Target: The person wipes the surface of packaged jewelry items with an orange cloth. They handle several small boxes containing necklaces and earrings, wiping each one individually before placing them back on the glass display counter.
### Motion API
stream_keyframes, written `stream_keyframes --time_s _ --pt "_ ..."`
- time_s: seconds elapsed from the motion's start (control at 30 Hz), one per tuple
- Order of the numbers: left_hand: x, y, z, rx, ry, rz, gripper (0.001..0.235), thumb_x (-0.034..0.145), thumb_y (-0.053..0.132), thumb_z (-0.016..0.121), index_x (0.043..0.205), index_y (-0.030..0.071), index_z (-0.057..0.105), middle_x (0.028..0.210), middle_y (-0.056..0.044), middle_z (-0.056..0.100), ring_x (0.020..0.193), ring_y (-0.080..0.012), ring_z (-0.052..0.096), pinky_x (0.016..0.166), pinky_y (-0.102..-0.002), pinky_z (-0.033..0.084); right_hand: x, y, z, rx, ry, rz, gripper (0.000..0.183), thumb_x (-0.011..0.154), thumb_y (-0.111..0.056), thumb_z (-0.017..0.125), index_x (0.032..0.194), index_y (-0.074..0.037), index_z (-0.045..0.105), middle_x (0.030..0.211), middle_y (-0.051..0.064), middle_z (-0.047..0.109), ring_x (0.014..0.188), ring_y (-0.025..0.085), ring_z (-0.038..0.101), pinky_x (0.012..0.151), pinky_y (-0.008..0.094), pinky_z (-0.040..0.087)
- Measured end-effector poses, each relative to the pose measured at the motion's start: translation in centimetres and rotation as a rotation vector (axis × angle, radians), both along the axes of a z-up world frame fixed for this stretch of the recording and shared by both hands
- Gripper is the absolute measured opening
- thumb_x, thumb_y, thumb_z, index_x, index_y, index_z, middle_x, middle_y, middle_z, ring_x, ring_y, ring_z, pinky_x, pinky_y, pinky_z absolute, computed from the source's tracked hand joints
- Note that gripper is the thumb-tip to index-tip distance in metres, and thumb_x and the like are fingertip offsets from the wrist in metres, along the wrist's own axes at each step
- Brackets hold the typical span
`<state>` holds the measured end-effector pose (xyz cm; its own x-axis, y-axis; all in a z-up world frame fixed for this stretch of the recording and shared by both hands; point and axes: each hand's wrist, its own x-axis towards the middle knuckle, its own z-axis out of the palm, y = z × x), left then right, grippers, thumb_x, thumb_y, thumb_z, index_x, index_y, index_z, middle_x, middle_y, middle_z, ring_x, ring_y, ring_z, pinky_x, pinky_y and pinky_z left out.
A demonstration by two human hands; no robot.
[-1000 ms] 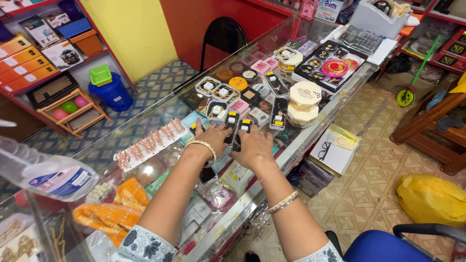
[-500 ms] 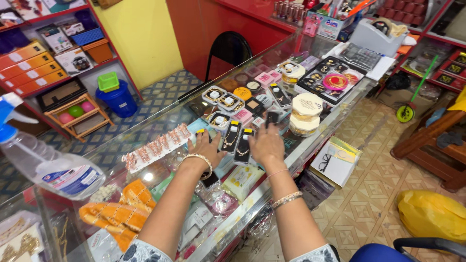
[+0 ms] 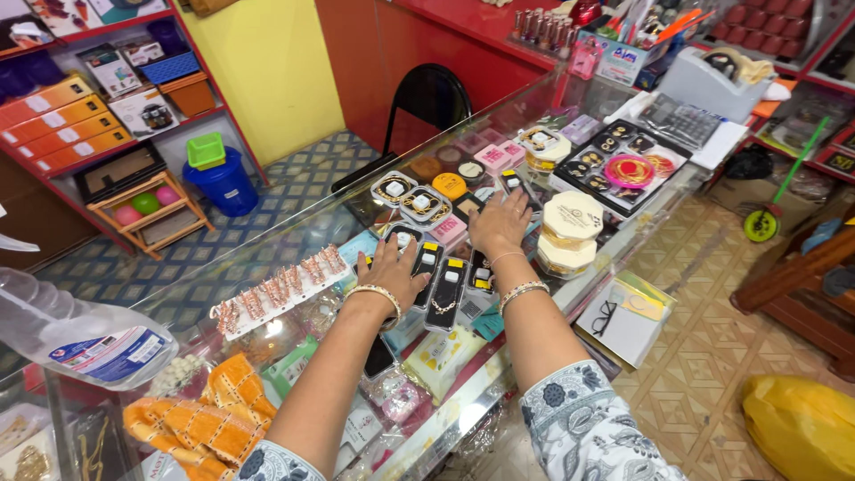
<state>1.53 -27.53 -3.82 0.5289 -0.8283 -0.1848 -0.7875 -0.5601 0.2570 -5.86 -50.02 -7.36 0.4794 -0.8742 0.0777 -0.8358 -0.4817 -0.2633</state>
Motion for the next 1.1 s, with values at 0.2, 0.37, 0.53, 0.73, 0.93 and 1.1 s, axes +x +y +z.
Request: stream_keyframes --time_s 0.2,0.37,0.53,0.73,0.93,1.1 --pt "0.8 -0.7 -1.1 -0.044 -0.011 -0.002 0.077 0.098 0.052 0.053 0.162 0.022 0.022 0.17 -0.016 0.012 0.157 -0.0333 0.01 0.124 -0.06 0.006 1.8 2.1 -0.9 -0.032 -0.012 0.058 0.068 0.099 -0.043 0.053 0.149 0.003 0.042 0.159 0.028 0.03 0.146 0.044 0.03 0.115 0.053 0.029" --pt "0.5 -0.5 -1.5 0.015 0.006 -0.011 0.075 0.098 0.052 0.052 0.162 0.025 0.023 0.17 -0.014 0.011 0.158 -0.0318 0.009 0.124 -0.06 0.007 2.6 4.6 0.7 0.0 -0.078 0.254 0.046 0.091 -0.024 0.065 0.127 0.004 0.061 0.141 0.023 0.054 0.129 0.04 0.052 0.106 0.05 0.045" --pt "0.5 0.7 -1.8 -0.032 -0.018 -0.012 0.079 0.097 0.053 0.055 0.161 0.019 0.024 0.17 -0.015 0.011 0.157 -0.0325 0.009 0.124 -0.059 0.006 2.7 6.8 1.3 0.016 -0.119 0.326 0.037 0.09 -0.013 0.062 0.122 0.005 0.065 0.13 0.026 0.062 0.122 0.044 0.057 0.107 0.048 0.047" --pt "0.8 3.9 -1.8 -0.092 -0.016 0.021 0.083 0.095 0.054 0.058 0.161 0.013 0.025 0.169 -0.019 0.011 0.156 -0.0345 0.009 0.124 -0.054 0.01 1.9 11.7 1.8 0.014 -0.105 0.298 0.036 0.092 -0.014 0.06 0.122 0.004 0.065 0.136 0.026 0.059 0.126 0.043 0.056 0.105 0.052 0.046" --pt "1.0 8.4 -2.7 -0.237 -0.043 0.003 0.071 0.097 0.036 0.06 0.155 0.007 0.034 0.165 -0.022 0.02 0.153 -0.0364 0.018 0.123 -0.052 0.014 -0.5 18.7 2.9 -0.11 -0.294 0.417 0.052 0.089 -0.026 0.065 0.137 -0.006 0.059 0.147 0.026 0.047 0.134 0.043 0.044 0.104 0.057 0.035" --pt "1.3 13.2 -2.1 -0.54 -0.045 0.004 0.047 0.093 0.005 0.054 0.139 0.007 0.06 0.142 -0.023 0.057 0.132 -0.0387 0.054 0.114 -0.048 0.04 -1.5 23.9 3.9 0.033 -0.301 0.556 0.054 0.086 -0.022 0.069 0.138 -0.012 0.061 0.146 0.016 0.053 0.136 0.036 0.048 0.108 0.052 0.038"
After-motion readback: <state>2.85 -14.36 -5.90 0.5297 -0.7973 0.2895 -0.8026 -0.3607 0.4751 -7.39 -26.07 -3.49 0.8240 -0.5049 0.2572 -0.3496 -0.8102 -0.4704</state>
